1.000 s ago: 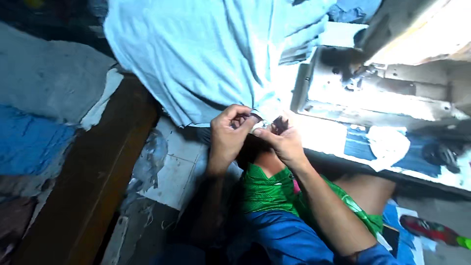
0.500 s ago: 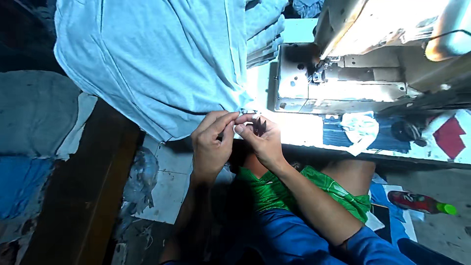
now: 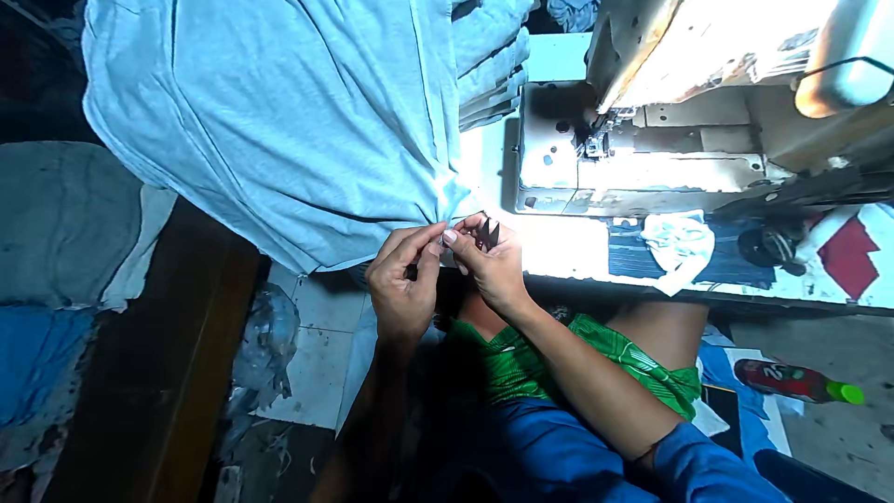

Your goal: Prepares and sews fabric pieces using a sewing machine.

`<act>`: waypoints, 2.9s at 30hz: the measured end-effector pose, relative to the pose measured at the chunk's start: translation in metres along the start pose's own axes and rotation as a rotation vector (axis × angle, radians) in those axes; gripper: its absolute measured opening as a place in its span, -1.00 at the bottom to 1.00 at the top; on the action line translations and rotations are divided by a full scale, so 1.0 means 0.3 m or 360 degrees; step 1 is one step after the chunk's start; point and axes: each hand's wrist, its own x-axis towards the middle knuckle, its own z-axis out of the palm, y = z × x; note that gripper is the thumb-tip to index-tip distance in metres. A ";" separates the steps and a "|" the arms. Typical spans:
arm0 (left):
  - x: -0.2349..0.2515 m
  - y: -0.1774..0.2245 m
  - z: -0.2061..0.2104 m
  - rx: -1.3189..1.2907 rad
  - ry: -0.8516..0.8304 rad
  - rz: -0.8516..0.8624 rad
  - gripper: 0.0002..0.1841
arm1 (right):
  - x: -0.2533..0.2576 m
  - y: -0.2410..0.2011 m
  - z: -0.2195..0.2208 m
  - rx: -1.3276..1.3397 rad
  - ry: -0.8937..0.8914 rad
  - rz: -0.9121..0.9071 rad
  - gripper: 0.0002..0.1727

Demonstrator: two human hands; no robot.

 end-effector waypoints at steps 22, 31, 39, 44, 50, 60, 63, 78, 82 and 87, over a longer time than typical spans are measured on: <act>0.351 0.123 -0.262 0.0104 0.0352 0.0191 -0.76 | 0.102 -0.229 0.058 0.0398 -0.0435 0.0118 -0.81; 0.225 0.332 -0.472 0.0585 -0.0024 0.0582 -0.65 | 0.123 -0.402 0.008 -0.0458 -0.0694 -0.0553 -0.88; 0.034 -0.033 -0.078 0.0307 -0.0677 0.0050 -0.86 | -0.101 -0.222 -0.483 -0.0814 -0.0398 -0.0017 -0.87; 0.004 -0.044 0.068 0.0042 -0.0803 0.0087 -0.90 | -0.302 -0.300 -0.639 -0.0824 -0.0477 0.0141 -0.75; 0.109 -0.020 0.116 0.0033 -0.0674 0.0103 -0.89 | -0.258 -0.331 -0.635 -0.0998 -0.0100 0.0117 -0.84; 0.210 0.032 0.104 -0.0018 -0.0670 -0.0042 -0.86 | -0.083 -0.285 -0.553 -0.0446 0.0159 -0.0020 -0.82; 0.211 0.051 0.097 0.0103 -0.0733 0.0053 -0.72 | -0.096 -0.311 -0.549 -0.0690 0.0120 -0.0152 -0.83; 0.141 0.099 0.102 0.0059 -0.0625 0.0325 -0.76 | -0.191 -0.324 -0.515 -0.1018 0.0251 -0.0525 -0.76; 0.111 0.101 0.115 0.0145 -0.0423 0.0396 -0.79 | -0.208 -0.314 -0.510 -0.0985 0.0350 -0.0481 -0.80; 0.152 0.136 0.214 -0.0312 -0.0535 0.0195 -0.85 | -0.209 -0.281 -0.536 -0.0993 0.0317 -0.0231 -0.92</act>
